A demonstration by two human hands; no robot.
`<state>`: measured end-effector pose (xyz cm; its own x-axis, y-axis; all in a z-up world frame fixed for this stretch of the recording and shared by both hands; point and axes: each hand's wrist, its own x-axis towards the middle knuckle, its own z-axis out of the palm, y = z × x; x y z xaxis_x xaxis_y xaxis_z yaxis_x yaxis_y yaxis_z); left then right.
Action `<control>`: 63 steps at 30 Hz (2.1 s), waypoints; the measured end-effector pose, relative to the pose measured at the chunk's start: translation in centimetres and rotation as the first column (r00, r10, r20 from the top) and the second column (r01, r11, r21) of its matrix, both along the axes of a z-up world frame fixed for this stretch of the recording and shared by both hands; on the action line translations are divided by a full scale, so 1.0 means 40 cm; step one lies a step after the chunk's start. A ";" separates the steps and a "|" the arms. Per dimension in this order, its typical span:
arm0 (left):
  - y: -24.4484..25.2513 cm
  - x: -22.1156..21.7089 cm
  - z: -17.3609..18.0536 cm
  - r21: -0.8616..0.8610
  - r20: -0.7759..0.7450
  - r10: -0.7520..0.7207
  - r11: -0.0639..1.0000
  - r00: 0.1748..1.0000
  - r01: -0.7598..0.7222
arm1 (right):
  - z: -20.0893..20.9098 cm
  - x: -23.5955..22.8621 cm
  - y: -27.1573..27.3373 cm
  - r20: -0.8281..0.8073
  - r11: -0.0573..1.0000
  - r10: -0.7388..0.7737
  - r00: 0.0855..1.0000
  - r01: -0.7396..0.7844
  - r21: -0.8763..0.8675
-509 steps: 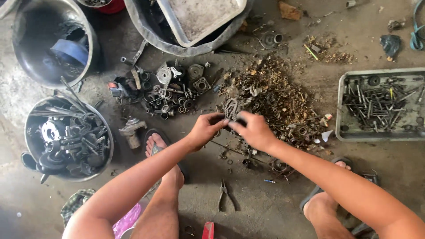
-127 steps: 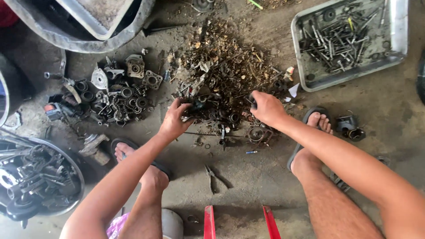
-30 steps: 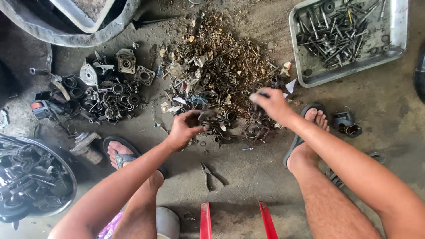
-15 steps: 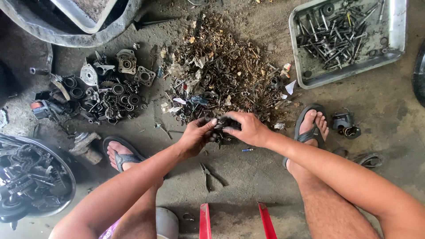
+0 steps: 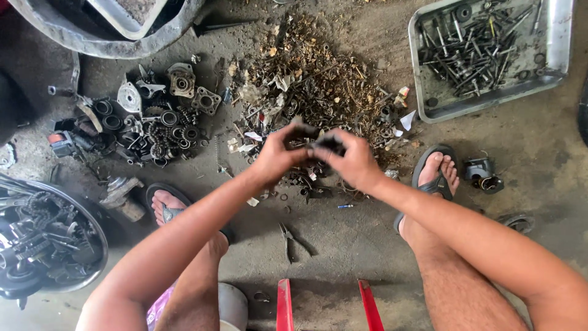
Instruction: The person sits on a low stool and sorts through a pile of mixed metal parts and debris on the floor. They pick up various small components, separate them by hand, and place selected items into a metal tray or a nearby bucket.
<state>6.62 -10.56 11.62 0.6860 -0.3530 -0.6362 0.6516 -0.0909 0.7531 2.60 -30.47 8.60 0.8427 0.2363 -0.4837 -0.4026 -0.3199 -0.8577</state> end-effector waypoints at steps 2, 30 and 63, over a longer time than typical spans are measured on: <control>-0.004 0.036 0.031 -0.056 -0.052 0.058 0.997 0.997 -0.061 | -0.023 0.025 -0.014 0.088 0.999 -0.038 0.995 0.038 -0.004; 0.605 -0.064 -0.132 0.983 0.178 -0.977 0.171 0.120 -0.061 | 0.010 0.048 0.156 -0.501 0.988 0.151 0.852 -0.136 0.067; 0.354 -0.221 -0.292 0.732 0.362 -0.762 0.589 0.538 0.342 | -0.083 0.049 0.068 -0.111 0.873 0.390 0.914 -0.406 -0.271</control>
<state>-2.22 3.59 -0.05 0.7387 -0.5585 -0.3775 -0.2611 -0.7533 0.6036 4.56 -27.77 5.27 0.6787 0.3936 -0.6200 -0.2307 -0.6872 -0.6889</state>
